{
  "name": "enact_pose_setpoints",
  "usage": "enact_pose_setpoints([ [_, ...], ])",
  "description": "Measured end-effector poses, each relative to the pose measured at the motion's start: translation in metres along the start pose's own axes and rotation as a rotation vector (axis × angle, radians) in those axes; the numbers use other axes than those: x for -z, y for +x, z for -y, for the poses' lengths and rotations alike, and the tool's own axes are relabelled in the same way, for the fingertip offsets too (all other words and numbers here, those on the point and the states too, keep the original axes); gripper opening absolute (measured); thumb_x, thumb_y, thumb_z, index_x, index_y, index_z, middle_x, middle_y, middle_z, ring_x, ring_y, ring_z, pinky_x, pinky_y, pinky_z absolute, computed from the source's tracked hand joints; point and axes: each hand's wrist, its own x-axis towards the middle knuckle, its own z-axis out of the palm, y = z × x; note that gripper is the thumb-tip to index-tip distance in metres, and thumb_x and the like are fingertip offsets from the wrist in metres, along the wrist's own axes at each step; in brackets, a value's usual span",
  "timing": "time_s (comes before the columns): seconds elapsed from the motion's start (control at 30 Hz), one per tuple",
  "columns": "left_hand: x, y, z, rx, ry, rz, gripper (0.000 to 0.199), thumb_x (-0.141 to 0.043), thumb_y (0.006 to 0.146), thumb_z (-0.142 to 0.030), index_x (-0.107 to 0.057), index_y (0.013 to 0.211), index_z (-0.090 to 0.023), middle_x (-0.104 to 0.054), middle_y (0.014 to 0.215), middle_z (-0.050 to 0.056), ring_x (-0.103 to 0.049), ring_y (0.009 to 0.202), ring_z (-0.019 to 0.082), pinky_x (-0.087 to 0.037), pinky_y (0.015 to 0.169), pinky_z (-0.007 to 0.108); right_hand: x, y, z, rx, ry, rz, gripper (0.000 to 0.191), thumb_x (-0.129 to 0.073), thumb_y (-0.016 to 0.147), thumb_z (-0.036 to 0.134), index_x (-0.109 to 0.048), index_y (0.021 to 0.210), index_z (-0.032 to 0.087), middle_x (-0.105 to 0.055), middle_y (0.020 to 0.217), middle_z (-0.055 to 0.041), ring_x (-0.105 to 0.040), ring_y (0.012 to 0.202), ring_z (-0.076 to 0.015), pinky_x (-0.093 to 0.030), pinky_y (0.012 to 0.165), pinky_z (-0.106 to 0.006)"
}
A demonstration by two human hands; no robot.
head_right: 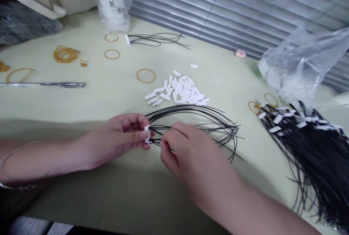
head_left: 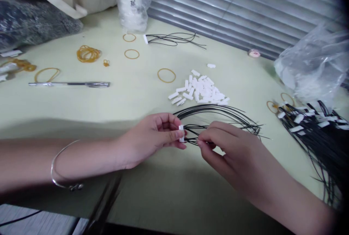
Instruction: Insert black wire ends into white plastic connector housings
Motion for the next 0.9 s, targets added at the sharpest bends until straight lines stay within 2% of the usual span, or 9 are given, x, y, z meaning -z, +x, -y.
enact_pose_setpoints([
  [0.27, 0.001, 0.0, 0.002, 0.001, -0.025, 0.01, 0.011, -0.062, 0.078, -0.014, -0.052, 0.08, -0.012, -0.055, 0.071, -0.005, -0.061, 0.069, 0.007, -0.053, 0.076, 0.024, -0.016, -0.003, 0.006, 0.074, -0.042, -0.086, 0.017, -0.046, 0.085, 0.013, -0.052, 0.069, 0.015, -0.05, 0.068, -0.002, -0.045, 0.066, -0.0135, -0.036, 0.059, -0.027],
  [0.37, 0.0, -0.001, 0.001, -0.002, -0.052, 0.019, 0.01, -0.062, 0.078, -0.012, -0.053, 0.081, -0.012, -0.055, 0.072, -0.004, -0.06, 0.071, 0.007, -0.054, 0.077, 0.025, -0.01, -0.004, 0.006, 0.099, -0.092, -0.101, 0.005, -0.05, 0.084, 0.017, -0.055, 0.084, 0.015, -0.055, 0.085, -0.0062, -0.049, 0.082, -0.0181, -0.041, 0.071, -0.032],
  [0.43, -0.002, -0.004, -0.002, 0.002, -0.081, 0.043, 0.01, -0.062, 0.077, -0.011, -0.053, 0.081, -0.012, -0.056, 0.072, -0.004, -0.06, 0.069, 0.006, -0.054, 0.073, 0.024, -0.005, -0.003, 0.004, 0.098, -0.176, -0.112, 0.03, -0.059, 0.078, 0.023, -0.052, 0.106, 0.014, -0.052, 0.109, -0.0121, -0.046, 0.101, -0.0251, -0.04, 0.085, -0.04],
  [0.47, -0.004, -0.006, -0.004, 0.01, -0.088, 0.069, 0.01, -0.062, 0.077, -0.01, -0.053, 0.08, -0.012, -0.057, 0.07, -0.004, -0.059, 0.067, 0.006, -0.054, 0.07, 0.022, -0.001, -0.003, 0.002, 0.092, -0.217, -0.092, 0.042, -0.061, 0.076, 0.023, -0.048, 0.114, 0.013, -0.05, 0.113, -0.0136, -0.045, 0.105, -0.0269, -0.038, 0.088, -0.042],
  [0.5, -0.006, -0.009, -0.006, 0.022, -0.087, 0.103, 0.011, -0.063, 0.075, -0.008, -0.053, 0.078, -0.012, -0.057, 0.068, -0.003, -0.059, 0.065, 0.006, -0.054, 0.067, 0.021, 0.002, -0.002, -0.001, 0.073, -0.248, -0.044, 0.043, -0.06, 0.075, 0.021, -0.047, 0.115, 0.012, -0.053, 0.11, -0.0134, -0.047, 0.102, -0.0267, -0.039, 0.088, -0.042],
  [0.6, -0.009, -0.016, -0.01, 0.048, -0.091, 0.186, 0.015, -0.066, 0.071, -0.005, -0.053, 0.075, -0.012, -0.06, 0.065, -0.001, -0.059, 0.063, 0.008, -0.054, 0.06, 0.021, 0.019, -0.006, -0.014, -0.011, -0.247, 0.08, 0.018, -0.048, 0.078, 0.01, -0.054, 0.094, 0.016, -0.06, 0.081, -0.0055, -0.055, 0.077, -0.0195, -0.044, 0.071, -0.034],
  [0.67, -0.009, -0.017, -0.011, 0.042, -0.147, 0.189, 0.017, -0.067, 0.071, -0.004, -0.054, 0.079, -0.013, -0.06, 0.066, -0.001, -0.059, 0.063, 0.008, -0.054, 0.059, 0.02, 0.038, -0.014, -0.024, -0.019, -0.25, -0.004, 0.013, -0.044, 0.082, 0.012, -0.054, 0.087, 0.017, -0.06, 0.079, -0.0051, -0.056, 0.074, -0.018, -0.044, 0.066, -0.03],
  [0.8, -0.006, -0.014, -0.01, 0.077, -0.235, 0.229, 0.029, -0.065, 0.072, -0.004, -0.055, 0.096, -0.017, -0.06, 0.07, -0.001, -0.059, 0.062, 0.007, -0.05, 0.056, 0.016, 0.082, -0.049, -0.045, 0.064, -0.431, -0.251, 0.009, -0.046, 0.084, 0.018, -0.053, 0.089, 0.018, -0.058, 0.08, -0.0064, -0.054, 0.078, -0.0186, -0.042, 0.07, -0.03],
  [0.9, -0.004, -0.013, -0.008, 0.062, -0.168, 0.304, 0.031, -0.063, 0.075, -0.006, -0.055, 0.103, -0.017, -0.061, 0.084, 0.002, -0.061, 0.07, 0.009, -0.051, 0.068, 0.022, 0.103, -0.085, -0.061, -0.047, -0.501, -0.323, 0.008, -0.046, 0.083, 0.017, -0.052, 0.087, 0.02, -0.055, 0.077, -0.0056, -0.052, 0.072, -0.0183, -0.04, 0.064, -0.03],
])
